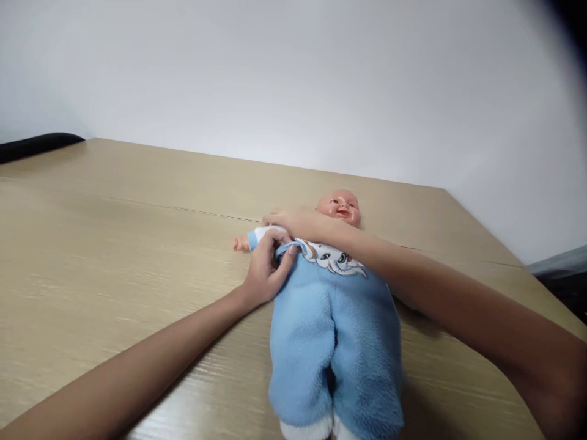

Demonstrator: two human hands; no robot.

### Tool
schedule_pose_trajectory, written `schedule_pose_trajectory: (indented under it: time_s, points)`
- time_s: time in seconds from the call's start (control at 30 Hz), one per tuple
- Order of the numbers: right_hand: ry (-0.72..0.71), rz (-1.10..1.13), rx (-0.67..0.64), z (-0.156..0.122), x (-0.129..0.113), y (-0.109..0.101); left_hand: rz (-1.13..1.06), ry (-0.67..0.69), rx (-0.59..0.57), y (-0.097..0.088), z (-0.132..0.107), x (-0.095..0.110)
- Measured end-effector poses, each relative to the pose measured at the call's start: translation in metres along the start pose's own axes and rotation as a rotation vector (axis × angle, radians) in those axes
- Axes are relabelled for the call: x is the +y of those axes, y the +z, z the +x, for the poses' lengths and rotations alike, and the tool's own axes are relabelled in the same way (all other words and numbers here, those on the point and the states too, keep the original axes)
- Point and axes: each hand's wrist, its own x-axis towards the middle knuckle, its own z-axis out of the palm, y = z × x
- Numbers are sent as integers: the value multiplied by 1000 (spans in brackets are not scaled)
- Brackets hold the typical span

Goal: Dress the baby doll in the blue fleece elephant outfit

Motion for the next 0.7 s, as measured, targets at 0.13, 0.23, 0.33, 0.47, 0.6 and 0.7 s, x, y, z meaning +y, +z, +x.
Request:
schedule_pose_trajectory:
  time_s: [0.13, 0.23, 0.33, 0.47, 0.6, 0.7]
  points:
    - [-8, -64, 149, -21, -3, -23, 89, 44, 32, -1, -1, 0]
    - [16, 65, 215, -37, -1, -30, 261, 190, 148, -2, -3, -4]
    - [60, 196, 158, -46, 6, -30, 292, 307, 243, -1, -6, -11]
    - [69, 180, 109, -47, 13, -23, 161, 298, 291, 3, -10, -17]
    - [11, 101, 108, -45, 13, -16, -122, -59, 253, 8, -9, -10]
    - [-54, 88, 75, -45, 15, -11, -254, -304, 236, 8, -4, -5]
